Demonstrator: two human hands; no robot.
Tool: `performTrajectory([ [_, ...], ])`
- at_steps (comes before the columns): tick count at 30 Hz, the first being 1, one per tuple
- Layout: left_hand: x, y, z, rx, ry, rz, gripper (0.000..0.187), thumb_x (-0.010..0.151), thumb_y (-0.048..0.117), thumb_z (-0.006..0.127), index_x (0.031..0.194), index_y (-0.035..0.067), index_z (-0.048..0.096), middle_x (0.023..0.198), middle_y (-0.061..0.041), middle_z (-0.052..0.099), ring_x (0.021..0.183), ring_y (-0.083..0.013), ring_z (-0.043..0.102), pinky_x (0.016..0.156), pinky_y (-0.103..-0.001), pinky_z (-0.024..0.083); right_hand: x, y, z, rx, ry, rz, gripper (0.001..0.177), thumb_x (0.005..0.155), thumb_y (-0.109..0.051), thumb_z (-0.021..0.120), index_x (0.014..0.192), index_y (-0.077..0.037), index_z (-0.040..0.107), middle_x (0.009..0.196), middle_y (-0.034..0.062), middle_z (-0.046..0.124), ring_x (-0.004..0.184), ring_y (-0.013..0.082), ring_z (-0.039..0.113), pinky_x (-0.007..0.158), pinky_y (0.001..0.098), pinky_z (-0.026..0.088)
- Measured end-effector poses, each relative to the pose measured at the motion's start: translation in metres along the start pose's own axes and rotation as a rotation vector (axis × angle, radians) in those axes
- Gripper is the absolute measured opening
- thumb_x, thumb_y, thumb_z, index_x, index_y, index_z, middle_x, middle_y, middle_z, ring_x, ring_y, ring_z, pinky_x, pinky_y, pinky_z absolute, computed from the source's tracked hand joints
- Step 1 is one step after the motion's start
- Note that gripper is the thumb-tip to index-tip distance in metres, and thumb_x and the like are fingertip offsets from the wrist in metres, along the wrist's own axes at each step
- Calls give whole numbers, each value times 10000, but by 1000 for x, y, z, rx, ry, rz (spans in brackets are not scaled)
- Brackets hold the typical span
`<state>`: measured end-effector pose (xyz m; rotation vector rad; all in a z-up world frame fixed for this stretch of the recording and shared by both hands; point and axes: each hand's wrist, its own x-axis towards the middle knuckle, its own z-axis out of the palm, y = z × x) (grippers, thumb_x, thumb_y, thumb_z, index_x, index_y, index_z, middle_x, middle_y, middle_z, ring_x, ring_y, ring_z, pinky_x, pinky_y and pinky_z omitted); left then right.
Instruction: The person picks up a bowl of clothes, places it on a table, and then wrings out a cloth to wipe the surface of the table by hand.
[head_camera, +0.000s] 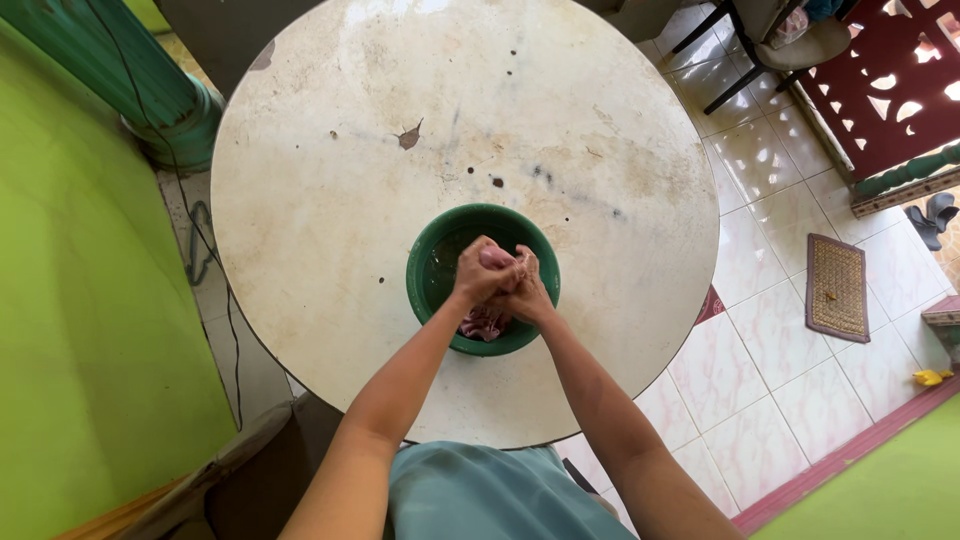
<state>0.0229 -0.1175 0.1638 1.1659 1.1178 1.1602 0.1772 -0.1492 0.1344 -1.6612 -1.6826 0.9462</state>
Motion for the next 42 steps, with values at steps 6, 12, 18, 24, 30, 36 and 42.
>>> performTrajectory([
  [6,-7,53,4,160,-275,328,432,711,238,905,1064,83,710,1042,-64,751,939,-155,723,870,-327,602,16,40,-6,-137,-164,-380,890,615,-272,1055,1378,-132,620,1416,138,617,1332,318,545,1130,469,441],
  [12,-2,65,8,129,-373,483,219,709,92,815,902,61,715,1109,-84,743,933,-210,723,829,-322,598,14,28,-6,670,-414,-103,809,604,-93,975,1314,-119,588,1323,33,641,1210,184,631,1032,353,568],
  [18,1,64,8,212,-382,339,215,697,100,841,836,41,688,826,-65,693,741,-227,689,704,-329,570,13,69,25,746,-271,81,624,662,28,909,1197,-56,600,1168,25,619,1048,177,623,858,365,589],
  [24,0,57,7,233,-192,382,206,677,46,775,784,37,600,784,-116,641,725,-279,673,664,-356,552,13,46,40,566,-53,-123,649,702,18,873,1248,-83,536,1202,12,579,1071,125,595,867,289,571],
  [30,4,40,13,378,-22,403,251,659,31,779,743,31,543,752,-121,603,707,-305,634,616,-399,517,14,-16,28,428,123,-251,414,765,-6,854,1098,-52,611,1043,33,666,974,114,618,828,284,547],
  [36,3,38,-4,200,-112,450,741,697,350,953,1231,55,533,1121,-144,574,1058,-275,611,931,-378,524,26,-18,4,355,67,-200,316,809,-46,784,1094,-47,648,1060,16,706,968,105,669,850,269,563],
  [42,7,52,-20,6,-482,229,1155,547,446,974,1485,40,435,1369,-126,590,1304,-245,561,1131,-374,444,17,-85,-40,632,66,-391,313,800,8,793,1061,-19,623,1076,50,674,975,120,663,868,277,574],
])
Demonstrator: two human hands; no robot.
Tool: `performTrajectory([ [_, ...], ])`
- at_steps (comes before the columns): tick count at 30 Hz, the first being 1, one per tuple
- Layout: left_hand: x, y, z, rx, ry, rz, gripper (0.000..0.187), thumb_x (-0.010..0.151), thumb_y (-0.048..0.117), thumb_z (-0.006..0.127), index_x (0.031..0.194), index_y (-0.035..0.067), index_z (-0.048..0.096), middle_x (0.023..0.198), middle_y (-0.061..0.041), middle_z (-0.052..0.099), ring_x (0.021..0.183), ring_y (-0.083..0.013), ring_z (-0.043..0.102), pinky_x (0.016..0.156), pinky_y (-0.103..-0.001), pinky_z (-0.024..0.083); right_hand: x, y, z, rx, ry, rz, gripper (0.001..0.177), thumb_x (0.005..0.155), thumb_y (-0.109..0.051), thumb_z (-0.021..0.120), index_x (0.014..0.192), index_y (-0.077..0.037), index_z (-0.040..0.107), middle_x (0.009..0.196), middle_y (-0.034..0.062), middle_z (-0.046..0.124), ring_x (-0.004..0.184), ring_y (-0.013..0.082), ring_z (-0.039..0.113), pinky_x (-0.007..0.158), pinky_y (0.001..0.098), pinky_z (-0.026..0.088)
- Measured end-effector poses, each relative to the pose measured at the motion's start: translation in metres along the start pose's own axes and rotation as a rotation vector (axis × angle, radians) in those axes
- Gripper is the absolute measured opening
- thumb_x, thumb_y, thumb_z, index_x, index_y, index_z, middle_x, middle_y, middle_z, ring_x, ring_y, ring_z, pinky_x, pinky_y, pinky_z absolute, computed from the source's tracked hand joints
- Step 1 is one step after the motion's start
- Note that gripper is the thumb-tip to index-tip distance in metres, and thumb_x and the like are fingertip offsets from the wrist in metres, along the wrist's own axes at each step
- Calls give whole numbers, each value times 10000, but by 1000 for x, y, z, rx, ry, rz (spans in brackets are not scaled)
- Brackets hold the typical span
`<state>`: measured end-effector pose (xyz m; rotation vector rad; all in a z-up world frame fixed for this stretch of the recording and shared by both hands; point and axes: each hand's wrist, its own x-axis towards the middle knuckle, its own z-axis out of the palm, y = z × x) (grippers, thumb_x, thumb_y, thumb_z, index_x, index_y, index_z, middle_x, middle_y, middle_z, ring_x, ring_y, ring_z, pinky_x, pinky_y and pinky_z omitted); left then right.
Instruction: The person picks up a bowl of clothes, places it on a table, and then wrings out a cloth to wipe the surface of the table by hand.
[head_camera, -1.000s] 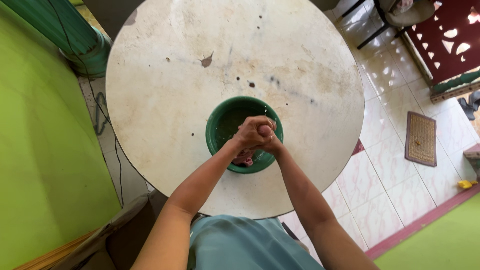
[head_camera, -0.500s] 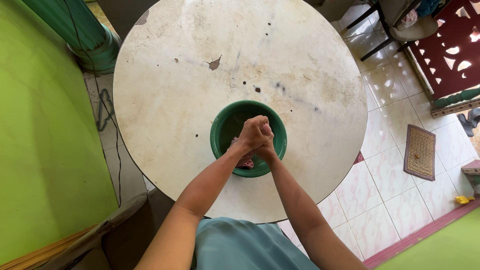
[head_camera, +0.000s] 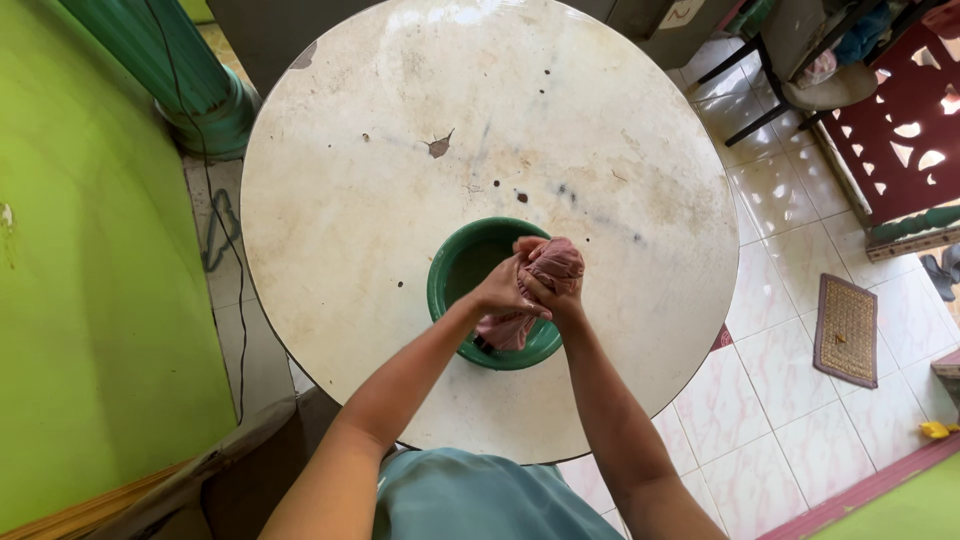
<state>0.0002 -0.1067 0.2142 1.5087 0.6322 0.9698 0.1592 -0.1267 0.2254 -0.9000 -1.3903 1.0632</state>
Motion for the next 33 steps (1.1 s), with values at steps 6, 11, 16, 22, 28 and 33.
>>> performTrajectory([
  [6,19,-14,-6,-86,-202,-178,943,490,237,944,1323,68,534,1177,-131,690,1040,-195,673,904,-356,613,11,-11,5,-160,55,-60,232,801,40,776,999,-3,661,968,58,709,906,160,687,839,301,582],
  [11,6,-62,7,157,-40,-190,297,668,161,863,887,16,722,905,-114,771,836,-233,738,768,-344,615,8,-19,15,-290,47,-151,261,804,-29,821,967,-32,618,903,60,645,816,139,617,778,276,542],
  [16,-4,-68,16,424,85,-82,292,659,162,874,863,11,731,888,-167,743,809,-298,746,732,-353,597,5,-19,17,-313,82,-115,305,781,-62,826,991,-44,607,929,53,643,838,146,601,781,287,534],
  [22,2,-33,14,402,173,-3,299,708,166,800,959,33,710,932,-139,740,834,-285,734,763,-345,585,-19,29,6,227,58,195,765,733,-263,900,1362,-62,513,1327,20,610,1254,156,578,1091,293,470],
  [28,21,8,14,181,182,-14,475,684,156,816,1126,48,681,948,-114,760,855,-181,740,802,-305,587,-45,90,-18,225,-226,325,978,642,-341,926,1446,-2,485,1367,88,633,1287,245,603,1086,385,500],
  [33,26,24,21,122,190,-14,519,699,148,814,1193,60,683,1019,-96,773,945,-176,749,882,-308,596,-26,95,-29,-91,-319,593,739,642,-184,938,1278,38,636,1242,104,707,1114,250,708,933,401,634],
])
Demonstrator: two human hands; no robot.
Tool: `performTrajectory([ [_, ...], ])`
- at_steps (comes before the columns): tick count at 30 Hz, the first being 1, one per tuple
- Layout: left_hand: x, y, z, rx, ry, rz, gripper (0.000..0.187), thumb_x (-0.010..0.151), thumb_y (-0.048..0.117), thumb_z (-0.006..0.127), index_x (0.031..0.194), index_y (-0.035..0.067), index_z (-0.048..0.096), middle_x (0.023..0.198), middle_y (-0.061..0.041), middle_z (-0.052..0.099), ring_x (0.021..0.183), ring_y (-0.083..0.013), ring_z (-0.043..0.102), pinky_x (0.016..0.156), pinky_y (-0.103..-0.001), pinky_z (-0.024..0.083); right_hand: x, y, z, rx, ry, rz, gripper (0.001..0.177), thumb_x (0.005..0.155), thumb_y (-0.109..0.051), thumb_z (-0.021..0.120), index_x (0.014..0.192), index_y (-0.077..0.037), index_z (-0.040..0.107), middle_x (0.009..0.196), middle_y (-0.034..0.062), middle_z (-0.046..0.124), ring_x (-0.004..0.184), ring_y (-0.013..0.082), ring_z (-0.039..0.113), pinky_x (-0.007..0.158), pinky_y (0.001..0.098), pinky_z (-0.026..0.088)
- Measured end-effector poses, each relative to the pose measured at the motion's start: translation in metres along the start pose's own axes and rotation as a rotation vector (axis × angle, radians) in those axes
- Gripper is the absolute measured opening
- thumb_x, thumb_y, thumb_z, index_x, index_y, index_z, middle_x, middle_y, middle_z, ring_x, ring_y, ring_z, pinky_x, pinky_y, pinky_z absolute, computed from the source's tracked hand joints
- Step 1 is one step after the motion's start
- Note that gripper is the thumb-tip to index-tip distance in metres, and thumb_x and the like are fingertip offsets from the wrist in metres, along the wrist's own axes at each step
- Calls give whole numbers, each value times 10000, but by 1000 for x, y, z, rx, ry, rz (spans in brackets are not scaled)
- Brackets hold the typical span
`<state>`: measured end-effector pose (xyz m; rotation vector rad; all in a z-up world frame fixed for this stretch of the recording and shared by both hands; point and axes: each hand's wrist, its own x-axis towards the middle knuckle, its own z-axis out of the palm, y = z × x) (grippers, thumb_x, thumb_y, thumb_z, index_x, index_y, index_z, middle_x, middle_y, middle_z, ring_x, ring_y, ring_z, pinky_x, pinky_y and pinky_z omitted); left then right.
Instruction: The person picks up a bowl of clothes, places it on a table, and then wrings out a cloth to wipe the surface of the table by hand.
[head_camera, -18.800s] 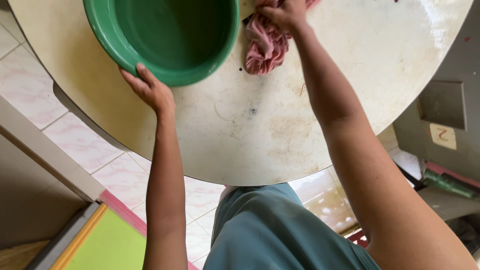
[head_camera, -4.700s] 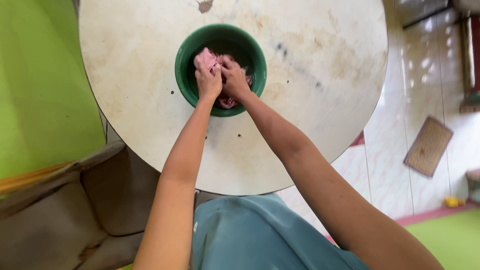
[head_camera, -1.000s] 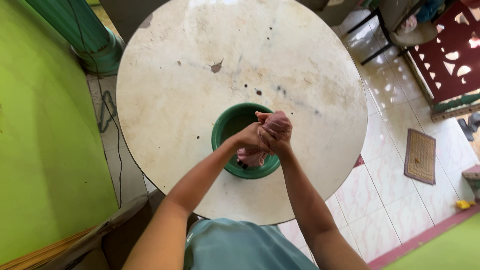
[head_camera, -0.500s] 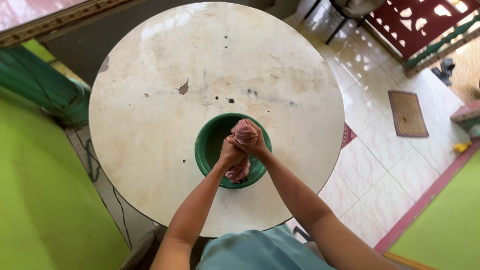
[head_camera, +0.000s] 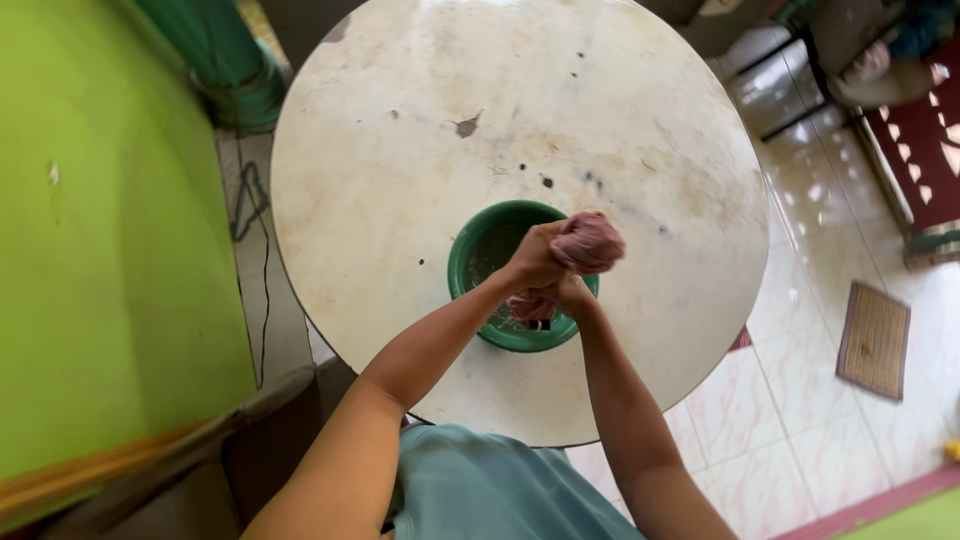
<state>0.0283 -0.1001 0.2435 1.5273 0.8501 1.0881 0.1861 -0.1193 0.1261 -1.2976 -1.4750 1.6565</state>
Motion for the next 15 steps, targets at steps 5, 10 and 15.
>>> performTrajectory([
  [5,0,-8,1,149,57,-23,481,679,123,823,1145,50,729,984,-109,774,923,-239,758,871,-341,605,-1,-4,17,-8,225,-144,438,815,-88,820,1201,-10,629,1124,81,675,968,158,655,774,346,585],
  [10,-1,-32,-7,103,24,-56,724,606,237,919,1251,70,635,1171,-137,720,1105,-291,688,999,-392,544,3,8,22,-176,338,-308,291,896,-28,763,1166,19,664,1081,92,694,953,165,654,770,333,565],
  [15,-34,-80,-32,83,143,-91,938,687,594,804,1386,20,556,1419,-209,535,1342,-363,491,1132,-472,388,-4,-17,26,440,283,-303,243,894,3,643,1132,-14,601,1030,44,663,919,155,662,742,308,566],
])
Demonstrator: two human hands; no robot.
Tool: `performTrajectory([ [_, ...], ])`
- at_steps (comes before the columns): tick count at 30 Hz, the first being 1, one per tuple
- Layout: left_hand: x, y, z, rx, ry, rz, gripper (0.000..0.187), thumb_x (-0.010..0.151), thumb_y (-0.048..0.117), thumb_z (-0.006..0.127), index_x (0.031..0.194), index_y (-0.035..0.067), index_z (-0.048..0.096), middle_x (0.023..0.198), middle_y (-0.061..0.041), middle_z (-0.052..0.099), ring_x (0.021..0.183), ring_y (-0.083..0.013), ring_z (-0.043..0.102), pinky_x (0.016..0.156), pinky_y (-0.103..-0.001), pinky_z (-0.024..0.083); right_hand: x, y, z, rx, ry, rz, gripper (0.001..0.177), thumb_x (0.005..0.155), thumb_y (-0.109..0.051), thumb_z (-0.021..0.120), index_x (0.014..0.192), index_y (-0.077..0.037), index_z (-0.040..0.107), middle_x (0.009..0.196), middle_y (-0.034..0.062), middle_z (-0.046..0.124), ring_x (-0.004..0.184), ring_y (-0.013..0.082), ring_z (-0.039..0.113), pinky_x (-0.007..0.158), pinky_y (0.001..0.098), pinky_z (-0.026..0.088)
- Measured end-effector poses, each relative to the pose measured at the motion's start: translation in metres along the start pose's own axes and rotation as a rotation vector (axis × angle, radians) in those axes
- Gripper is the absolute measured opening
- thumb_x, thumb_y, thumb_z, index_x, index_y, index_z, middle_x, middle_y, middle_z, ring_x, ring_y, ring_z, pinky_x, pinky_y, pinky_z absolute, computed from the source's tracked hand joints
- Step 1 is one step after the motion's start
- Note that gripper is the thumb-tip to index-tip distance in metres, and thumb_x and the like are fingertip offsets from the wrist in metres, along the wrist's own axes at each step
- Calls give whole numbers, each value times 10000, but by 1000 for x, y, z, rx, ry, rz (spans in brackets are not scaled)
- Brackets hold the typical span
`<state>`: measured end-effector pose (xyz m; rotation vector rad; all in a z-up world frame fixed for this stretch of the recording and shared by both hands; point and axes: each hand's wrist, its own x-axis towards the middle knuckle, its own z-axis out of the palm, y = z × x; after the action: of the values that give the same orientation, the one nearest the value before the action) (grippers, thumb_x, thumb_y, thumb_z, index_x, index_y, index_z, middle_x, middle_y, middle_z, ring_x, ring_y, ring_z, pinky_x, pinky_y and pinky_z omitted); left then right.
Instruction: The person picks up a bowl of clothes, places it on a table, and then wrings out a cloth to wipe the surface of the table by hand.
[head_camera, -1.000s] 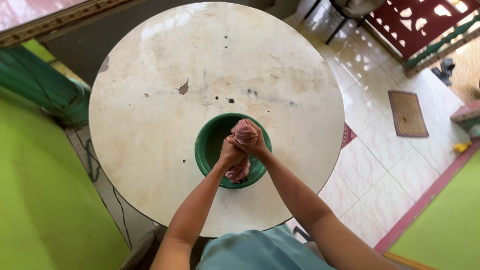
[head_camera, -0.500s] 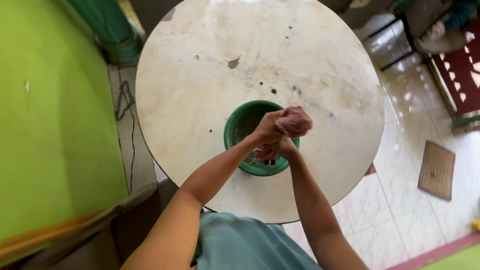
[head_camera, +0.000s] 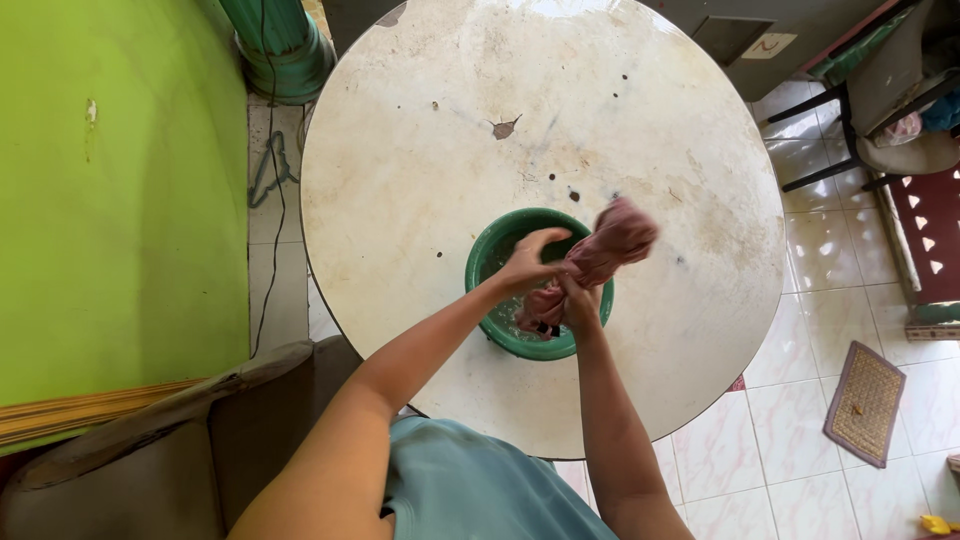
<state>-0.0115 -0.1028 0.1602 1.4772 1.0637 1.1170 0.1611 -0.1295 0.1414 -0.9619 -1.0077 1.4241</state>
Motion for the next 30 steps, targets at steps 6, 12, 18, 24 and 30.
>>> performTrajectory([
  [6,-41,-19,14,-556,148,-707,1124,746,939,375,1413,52,549,1470,-196,556,1372,-324,507,1110,-527,321,7,-70,45,169,-29,30,96,960,13,631,1019,-38,575,843,77,589,748,174,605,722,347,580],
  [12,-38,31,12,-1420,-164,-635,1143,758,969,328,1535,140,448,1531,-161,494,1409,-368,466,1091,-626,412,10,-83,55,286,-39,-28,148,940,9,626,1075,-39,586,920,64,609,817,159,610,770,341,564],
  [18,-34,19,6,-1422,-435,-554,1265,750,1007,351,1563,38,377,1502,-261,480,1347,-425,533,1006,-609,514,-10,-56,41,-434,-260,-248,465,868,45,653,1318,-21,553,1326,81,603,1174,177,570,1071,329,463],
  [24,-17,-3,-7,-989,-670,-599,751,795,438,776,1378,71,477,1240,-217,639,1102,-317,709,878,-460,616,-3,-26,9,-574,-356,-317,406,957,-57,696,1341,-18,571,1317,106,631,1291,231,551,1167,403,399],
  [30,-2,38,-11,-428,-849,-710,174,827,41,822,766,23,660,581,-51,592,410,-88,441,348,-268,312,0,-22,4,-904,-61,-457,504,898,-266,826,1270,-11,600,1215,135,637,1138,258,619,1051,392,471],
])
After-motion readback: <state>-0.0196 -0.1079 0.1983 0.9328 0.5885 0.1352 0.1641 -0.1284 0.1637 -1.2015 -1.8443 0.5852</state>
